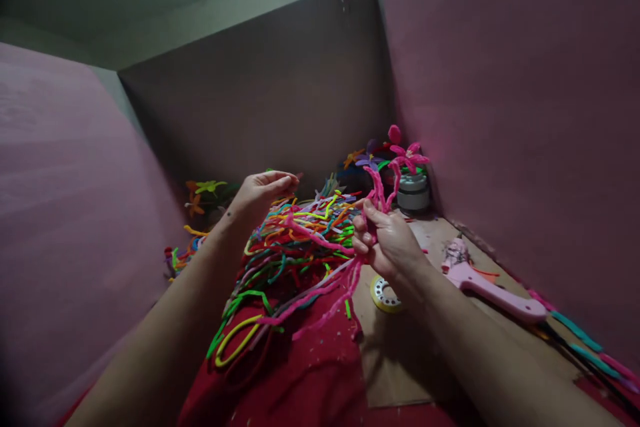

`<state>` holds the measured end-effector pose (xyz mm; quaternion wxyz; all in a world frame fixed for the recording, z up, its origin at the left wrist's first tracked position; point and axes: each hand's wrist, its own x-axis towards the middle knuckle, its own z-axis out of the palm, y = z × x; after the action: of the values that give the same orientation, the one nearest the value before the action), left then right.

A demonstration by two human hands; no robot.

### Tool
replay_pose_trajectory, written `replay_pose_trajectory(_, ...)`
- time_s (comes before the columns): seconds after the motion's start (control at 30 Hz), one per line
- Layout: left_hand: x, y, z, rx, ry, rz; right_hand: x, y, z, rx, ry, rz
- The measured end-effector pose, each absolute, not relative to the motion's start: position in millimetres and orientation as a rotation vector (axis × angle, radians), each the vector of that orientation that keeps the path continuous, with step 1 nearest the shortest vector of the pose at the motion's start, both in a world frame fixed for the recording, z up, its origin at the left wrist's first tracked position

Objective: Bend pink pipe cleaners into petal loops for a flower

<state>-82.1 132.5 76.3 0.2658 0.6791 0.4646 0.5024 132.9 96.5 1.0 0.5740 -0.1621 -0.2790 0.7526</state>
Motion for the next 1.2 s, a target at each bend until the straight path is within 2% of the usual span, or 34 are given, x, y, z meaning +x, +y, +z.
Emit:
replay_pose_trajectory(0.1,-68,107,78,1.824,1.205,1.142,133,97,0,-0.363,-0.635,1.759)
replay_pose_trajectory(0.17,-55,91,70,1.788,1.206,0.894,133,97,0,-0.37,-0.624,1.748)
replay_pose_trajectory(0.27,-34,70,52,1.651,1.13,0.711,129,96,-1,-0.394,-0.615,1.742)
replay_pose_trajectory(0.47,-10,43,23,1.308,0.884,0.506,121,89,1,-0.353,-0.611,1.723)
replay_pose_trajectory(0.6,-4,31,10,1.182,0.894,0.628,123,86,4,-0.323,-0.489,1.743)
replay_pose_trajectory(0.77,2,16,0,1.722,1.261,0.776,124,88,6,-0.367,-0.3,1.834)
replay_pose_trajectory(0.9,3,8,-3,2.222,1.41,0.695,124,90,5,-0.322,-0.197,1.923)
replay_pose_trajectory(1.2,-37,0,13,2.268,1.422,0.435,132,95,3,-0.292,-0.277,1.899)
